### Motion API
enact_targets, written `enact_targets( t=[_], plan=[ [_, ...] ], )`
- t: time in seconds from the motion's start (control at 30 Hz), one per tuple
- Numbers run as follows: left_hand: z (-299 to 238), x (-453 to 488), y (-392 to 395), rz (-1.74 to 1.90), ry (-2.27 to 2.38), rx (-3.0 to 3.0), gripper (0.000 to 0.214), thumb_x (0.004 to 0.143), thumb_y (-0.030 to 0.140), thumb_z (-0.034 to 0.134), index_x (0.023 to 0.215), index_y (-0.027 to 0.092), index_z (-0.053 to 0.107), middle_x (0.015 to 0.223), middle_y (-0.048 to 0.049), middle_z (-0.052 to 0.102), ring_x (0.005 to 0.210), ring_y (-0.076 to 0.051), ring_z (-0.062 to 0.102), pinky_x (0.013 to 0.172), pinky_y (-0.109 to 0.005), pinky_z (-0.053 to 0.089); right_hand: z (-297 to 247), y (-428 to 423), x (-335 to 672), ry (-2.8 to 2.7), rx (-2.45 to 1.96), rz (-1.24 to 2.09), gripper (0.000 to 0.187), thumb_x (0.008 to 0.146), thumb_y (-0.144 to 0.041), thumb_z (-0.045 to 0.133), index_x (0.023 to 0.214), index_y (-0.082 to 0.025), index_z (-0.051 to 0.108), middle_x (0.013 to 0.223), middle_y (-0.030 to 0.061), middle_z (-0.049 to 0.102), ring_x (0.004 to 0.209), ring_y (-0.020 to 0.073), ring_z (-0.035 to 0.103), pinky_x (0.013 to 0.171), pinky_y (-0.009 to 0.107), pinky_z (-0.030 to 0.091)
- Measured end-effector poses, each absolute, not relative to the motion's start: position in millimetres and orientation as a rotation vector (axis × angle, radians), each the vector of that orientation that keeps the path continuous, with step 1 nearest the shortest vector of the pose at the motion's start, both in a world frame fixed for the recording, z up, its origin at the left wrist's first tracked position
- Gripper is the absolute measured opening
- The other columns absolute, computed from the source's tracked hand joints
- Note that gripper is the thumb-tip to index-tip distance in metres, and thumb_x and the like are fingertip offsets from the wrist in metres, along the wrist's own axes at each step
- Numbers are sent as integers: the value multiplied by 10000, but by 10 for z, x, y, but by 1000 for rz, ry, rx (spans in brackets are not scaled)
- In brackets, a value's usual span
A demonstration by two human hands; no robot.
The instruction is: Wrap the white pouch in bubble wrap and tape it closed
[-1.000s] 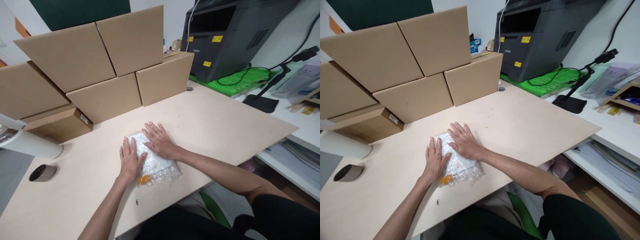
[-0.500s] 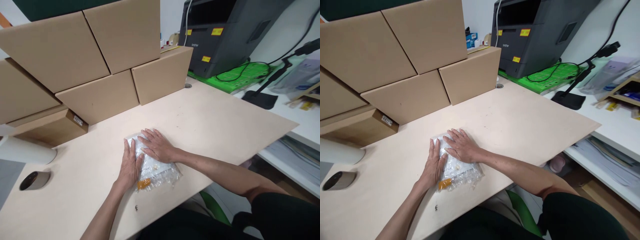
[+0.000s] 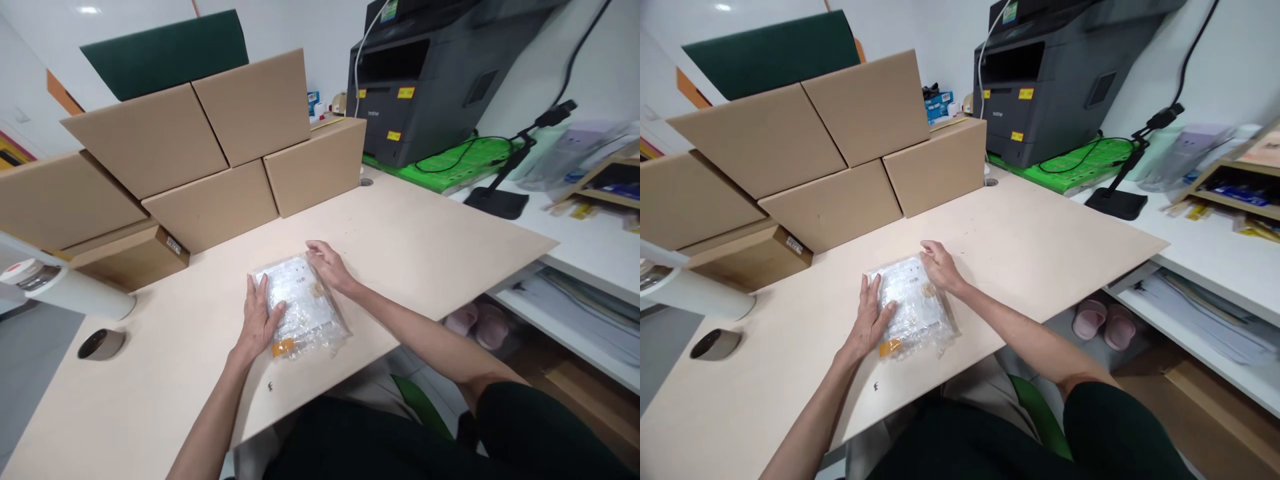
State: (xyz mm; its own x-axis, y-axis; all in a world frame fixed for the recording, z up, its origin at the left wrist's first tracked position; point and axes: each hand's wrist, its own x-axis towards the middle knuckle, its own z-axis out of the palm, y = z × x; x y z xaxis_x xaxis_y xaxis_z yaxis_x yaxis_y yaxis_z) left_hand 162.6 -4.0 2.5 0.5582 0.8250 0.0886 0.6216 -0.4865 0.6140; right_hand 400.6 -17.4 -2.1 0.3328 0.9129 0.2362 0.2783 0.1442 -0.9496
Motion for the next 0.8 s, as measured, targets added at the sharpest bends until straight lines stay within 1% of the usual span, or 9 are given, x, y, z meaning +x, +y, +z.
enact_targets(
  t=[0.07,0.13,0.2,0.27,0.4,0.57,0.63,0.7,0.8],
  plan=[
    [85,1628,-126,468,1118,2375,882,869,589,550,1570,296,102,1631,-117,-181,1494,-354,-116,1161,-638,48,-43,-211,4091,-1023,-1434,844,264,850,-291,562,1085,-177,604,1001,70,675,861,169,643,772,311,531],
    [104,1631,-193,359,1073,2477,1034,744,622,687,1565,324,133,1635,-104,-174,1478,-404,-143,1145,-667,21,-57,-251,4139,-936,-1397,1090,115,807,-239,609,899,-171,612,704,5,621,595,124,573,549,240,481],
    [86,1635,-231,269,1066,2523,1152,638,623,774,1561,339,146,1641,-92,-155,1458,-437,-184,1136,-683,16,-47,-280,4161,-849,-1269,1282,67,783,-215,648,791,-164,605,586,-24,559,501,96,515,463,205,423],
    [58,1635,-246,248,1091,2506,1163,653,612,768,1567,331,105,1639,-89,-171,1452,-436,-206,1138,-681,43,-17,-294,4173,-764,-1096,1401,95,759,-213,698,784,-147,634,630,-5,605,537,90,552,494,197,453],
    [29,1626,-255,308,1138,2391,1083,776,591,669,1573,284,5,1612,-100,-262,1443,-419,-242,1140,-668,105,39,-303,4203,-769,-863,1538,243,711,-224,788,923,-128,715,865,46,708,742,103,645,703,209,528],
    [-10,1607,-264,299,1088,2421,1381,568,607,829,1560,304,-83,1579,-96,-343,1401,-455,-304,1122,-697,94,42,-328,4255,-890,-802,1629,364,686,-213,814,1033,-139,731,954,51,722,833,117,655,799,232,509],
    [-37,1597,-264,318,1062,2435,1396,560,569,850,1557,309,-92,1587,-98,-325,1406,-455,-294,1122,-693,112,36,-335,4250,-887,-769,1668,393,669,-208,821,1046,-143,730,998,58,720,904,136,657,861,252,496],
    [-62,1588,-264,360,1042,2420,1281,650,527,813,1562,314,-62,1599,-94,-298,1422,-442,-270,1126,-685,129,20,-333,4208,-912,-731,1669,427,668,-227,825,1075,-159,717,1061,63,709,983,153,646,922,276,473],
    [-77,1572,-254,480,1019,2375,878,882,448,601,1569,320,72,1619,-58,-254,1452,-384,-244,1146,-663,96,-31,-310,4103,-1008,-711,1567,512,652,-285,840,1127,-186,677,1076,58,694,1010,166,628,929,295,458]
  ],
)
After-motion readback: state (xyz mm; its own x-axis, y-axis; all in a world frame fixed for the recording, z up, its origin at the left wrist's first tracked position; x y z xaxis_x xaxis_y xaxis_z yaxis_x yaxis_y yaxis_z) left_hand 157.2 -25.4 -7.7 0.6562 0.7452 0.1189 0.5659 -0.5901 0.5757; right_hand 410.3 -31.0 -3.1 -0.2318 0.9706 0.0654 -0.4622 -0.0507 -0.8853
